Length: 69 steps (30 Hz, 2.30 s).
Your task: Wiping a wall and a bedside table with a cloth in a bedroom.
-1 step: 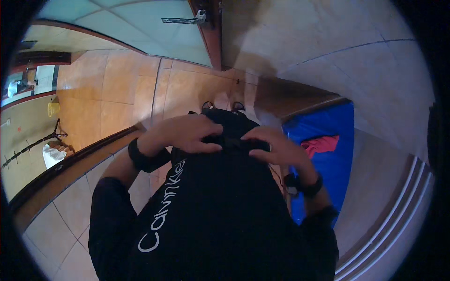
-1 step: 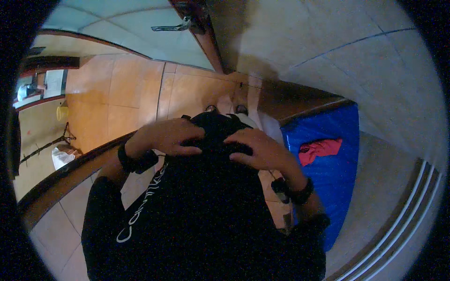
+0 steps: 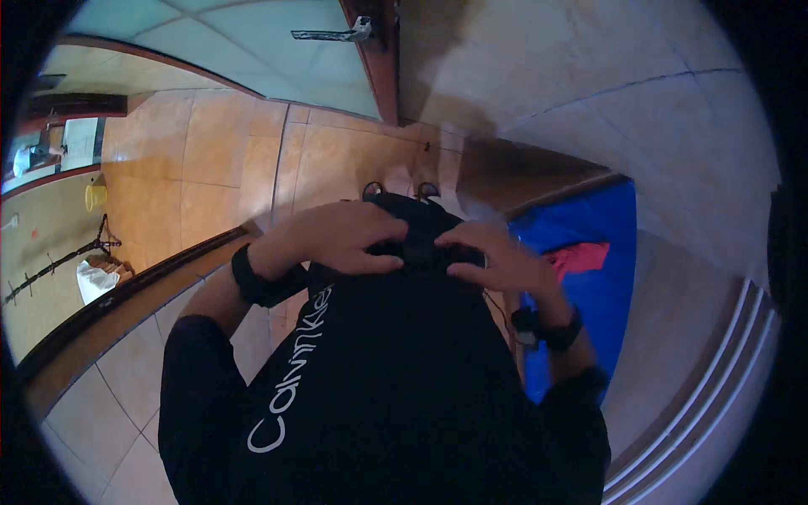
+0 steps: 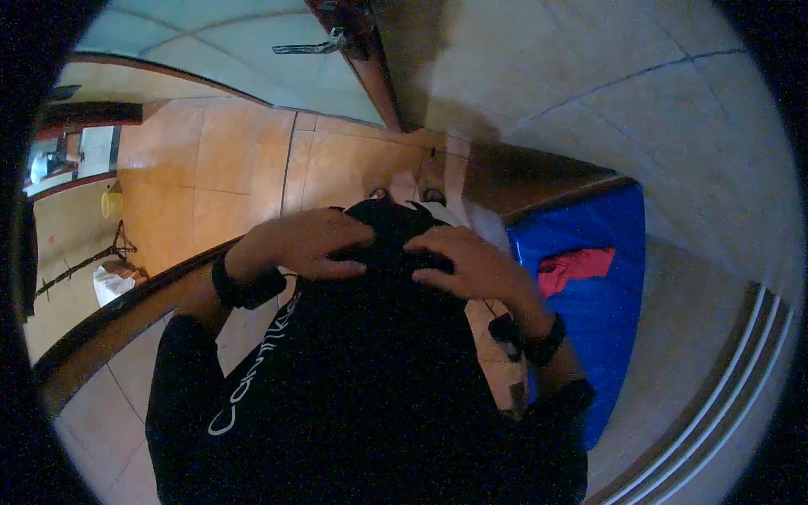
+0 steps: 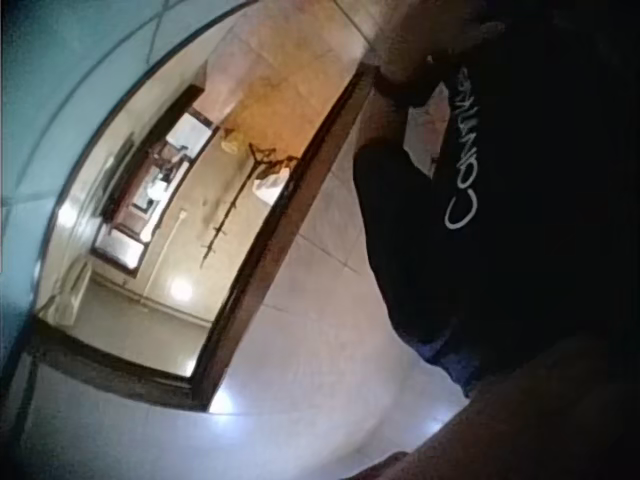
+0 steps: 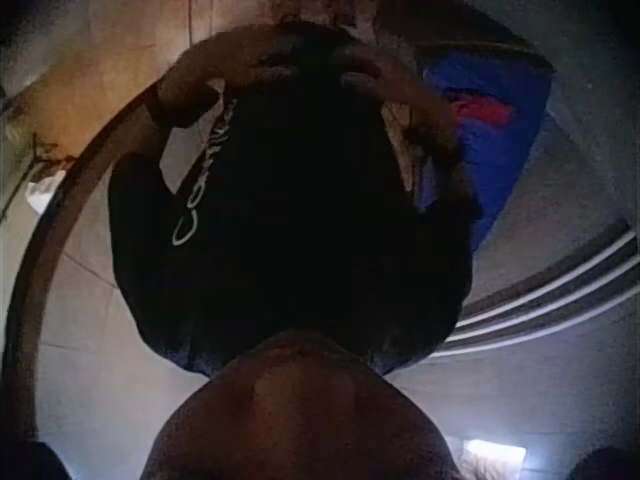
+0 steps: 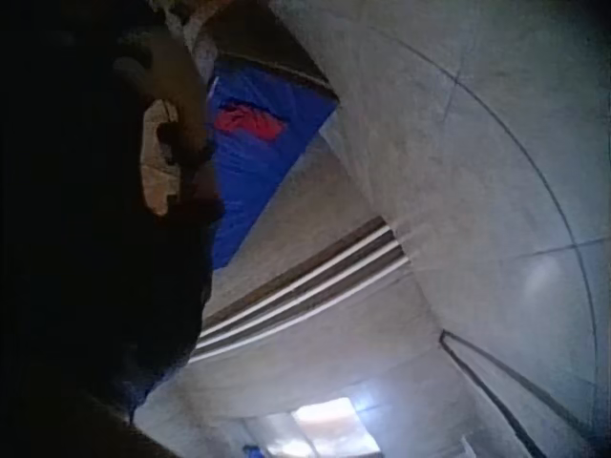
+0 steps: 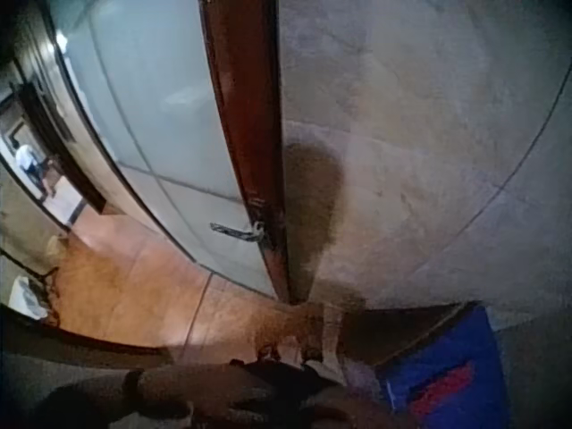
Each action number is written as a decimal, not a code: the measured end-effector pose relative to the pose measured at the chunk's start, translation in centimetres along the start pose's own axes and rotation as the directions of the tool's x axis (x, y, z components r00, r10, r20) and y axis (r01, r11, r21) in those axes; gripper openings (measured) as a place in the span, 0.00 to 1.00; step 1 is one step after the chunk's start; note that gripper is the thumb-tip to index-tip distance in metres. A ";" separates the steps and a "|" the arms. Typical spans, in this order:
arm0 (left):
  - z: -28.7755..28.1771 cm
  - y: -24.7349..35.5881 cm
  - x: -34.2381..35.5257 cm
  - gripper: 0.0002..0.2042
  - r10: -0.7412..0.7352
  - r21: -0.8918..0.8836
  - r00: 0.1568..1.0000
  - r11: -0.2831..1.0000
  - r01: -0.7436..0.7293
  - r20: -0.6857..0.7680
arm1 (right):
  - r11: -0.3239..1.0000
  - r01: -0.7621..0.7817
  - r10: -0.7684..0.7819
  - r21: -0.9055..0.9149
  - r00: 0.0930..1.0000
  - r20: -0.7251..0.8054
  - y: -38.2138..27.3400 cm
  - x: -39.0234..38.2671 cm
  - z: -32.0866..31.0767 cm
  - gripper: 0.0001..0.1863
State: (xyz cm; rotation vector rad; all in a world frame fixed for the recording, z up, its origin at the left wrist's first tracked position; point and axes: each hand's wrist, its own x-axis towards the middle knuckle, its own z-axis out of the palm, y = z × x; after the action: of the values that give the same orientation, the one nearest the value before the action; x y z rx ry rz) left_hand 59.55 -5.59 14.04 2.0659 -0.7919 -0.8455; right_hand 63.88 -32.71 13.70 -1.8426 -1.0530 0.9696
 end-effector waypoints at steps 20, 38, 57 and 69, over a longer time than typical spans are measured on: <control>-0.8 -2.1 2.1 0.19 0.030 0.053 0.976 0.998 -0.042 0.216 | 0.949 0.118 -0.140 -0.294 0.989 -0.052 -0.1 3.9 5.2 0.21; -2.5 -3.5 1.0 0.21 0.101 0.041 0.923 0.991 -0.125 0.372 | 0.933 -0.209 0.181 -0.293 0.976 -0.120 1.2 -0.9 10.0 0.20; 2.6 3.0 11.0 0.31 0.019 0.260 0.634 0.903 -0.343 0.773 | 0.721 -0.491 0.219 -0.489 0.831 -0.512 -2.6 -6.1 8.1 0.04; -2.3 2.1 6.9 0.26 -0.038 0.371 0.765 0.889 -0.268 0.643 | 0.786 -0.475 0.130 -0.395 0.752 -0.646 -2.0 -7.7 9.2 0.07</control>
State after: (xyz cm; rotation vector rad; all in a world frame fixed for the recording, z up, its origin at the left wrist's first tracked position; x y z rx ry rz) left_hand 64.88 -10.89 14.83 2.0704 -1.6045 -1.4378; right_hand 52.36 -36.63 13.56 -2.6297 -0.6482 0.1888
